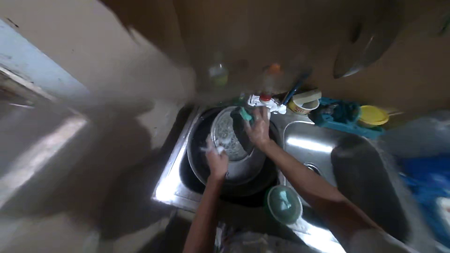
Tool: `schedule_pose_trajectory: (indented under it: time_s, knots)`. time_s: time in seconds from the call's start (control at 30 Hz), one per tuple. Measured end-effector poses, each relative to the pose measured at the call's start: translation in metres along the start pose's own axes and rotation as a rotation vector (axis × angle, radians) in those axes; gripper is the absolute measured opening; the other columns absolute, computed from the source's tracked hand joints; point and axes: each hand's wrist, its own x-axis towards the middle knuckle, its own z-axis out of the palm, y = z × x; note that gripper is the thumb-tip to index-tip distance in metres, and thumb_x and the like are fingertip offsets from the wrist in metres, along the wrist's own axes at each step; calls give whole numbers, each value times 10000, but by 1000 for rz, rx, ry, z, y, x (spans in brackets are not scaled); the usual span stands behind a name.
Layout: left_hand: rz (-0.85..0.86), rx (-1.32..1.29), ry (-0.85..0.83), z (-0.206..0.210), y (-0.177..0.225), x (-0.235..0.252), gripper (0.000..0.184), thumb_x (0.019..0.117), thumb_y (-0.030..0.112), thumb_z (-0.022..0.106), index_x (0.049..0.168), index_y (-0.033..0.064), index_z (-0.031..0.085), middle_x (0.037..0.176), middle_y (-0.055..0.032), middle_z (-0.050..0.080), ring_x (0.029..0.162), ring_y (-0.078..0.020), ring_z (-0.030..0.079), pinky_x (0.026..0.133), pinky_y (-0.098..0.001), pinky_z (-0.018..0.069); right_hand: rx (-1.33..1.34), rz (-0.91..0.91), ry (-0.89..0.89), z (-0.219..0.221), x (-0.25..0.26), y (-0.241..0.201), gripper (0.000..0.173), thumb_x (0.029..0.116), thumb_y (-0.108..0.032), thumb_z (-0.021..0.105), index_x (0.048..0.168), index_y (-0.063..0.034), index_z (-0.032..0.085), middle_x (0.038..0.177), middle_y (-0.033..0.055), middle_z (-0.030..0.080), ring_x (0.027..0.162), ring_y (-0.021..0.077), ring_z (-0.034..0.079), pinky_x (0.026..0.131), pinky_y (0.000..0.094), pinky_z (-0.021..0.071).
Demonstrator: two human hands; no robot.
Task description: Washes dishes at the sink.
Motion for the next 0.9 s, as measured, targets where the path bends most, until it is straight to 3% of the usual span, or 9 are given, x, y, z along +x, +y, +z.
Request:
schedule_pose_trajectory:
  time_s: [0.07,0.13,0.2,0.27,0.47,0.53,0.63,0.77,0.9]
  knots:
    - [20,127,-76,0,8,0,590,898,-63,564,1462,-146,410,1197,-350,642,1109,-444,651,990,-546,492,41,29,-82,1,8,-20,400,980,-139,652,1311,79,597,1413,305,525,1272,455,554,1050,567,470]
    - [91,192,-59,7,12,1,555,872,-65,614,1408,-144,495,1193,-346,660,1101,-480,661,988,-603,482,82,48,-295,3,9,-51,414,1008,-184,641,1332,63,563,1157,292,656,1051,427,666,923,579,533]
    - [202,131,106,21,2,-2,511,815,-83,625,1307,-198,548,1152,-358,669,1058,-470,682,953,-588,505,94,-67,-405,9,5,-70,403,926,-112,700,1278,67,621,1039,279,709,1001,451,691,894,615,526]
    - [320,79,268,27,-8,-2,501,778,-60,589,1254,-214,579,1137,-346,682,1027,-424,705,928,-517,538,151,-28,-318,16,9,-73,349,908,-68,700,1226,73,664,1051,292,708,1024,465,683,916,617,516]
    - [508,21,559,35,-27,-13,437,811,85,561,1091,-244,625,1004,-313,706,916,-231,713,878,-266,538,501,771,79,28,30,-21,442,1090,-198,483,1464,31,424,1272,318,594,1141,438,606,981,579,476]
    - [500,20,555,41,-35,-15,472,852,135,535,1111,-252,614,1071,-341,693,1000,-267,712,940,-285,522,596,871,132,33,28,-15,452,1105,-220,448,1488,16,394,1305,303,574,1158,410,586,989,560,464]
    - [357,-18,273,31,-28,-18,504,801,29,522,1209,-266,554,1157,-381,644,1059,-346,673,966,-380,506,523,546,75,20,18,-36,358,1063,-95,491,1380,72,505,1235,303,617,1124,389,621,975,540,496]
    - [368,-8,157,16,-9,-3,510,732,-80,604,1209,-255,561,1090,-354,675,1016,-321,697,934,-387,531,337,-291,120,33,-12,-61,352,762,-49,740,1078,102,714,959,236,737,880,365,726,800,526,574]
    - [425,7,275,4,0,-2,536,723,-80,614,1228,-253,566,1132,-352,675,1050,-264,700,959,-309,516,426,-394,202,31,-2,-54,340,839,21,625,1159,100,709,1133,242,724,1073,391,671,1023,518,460]
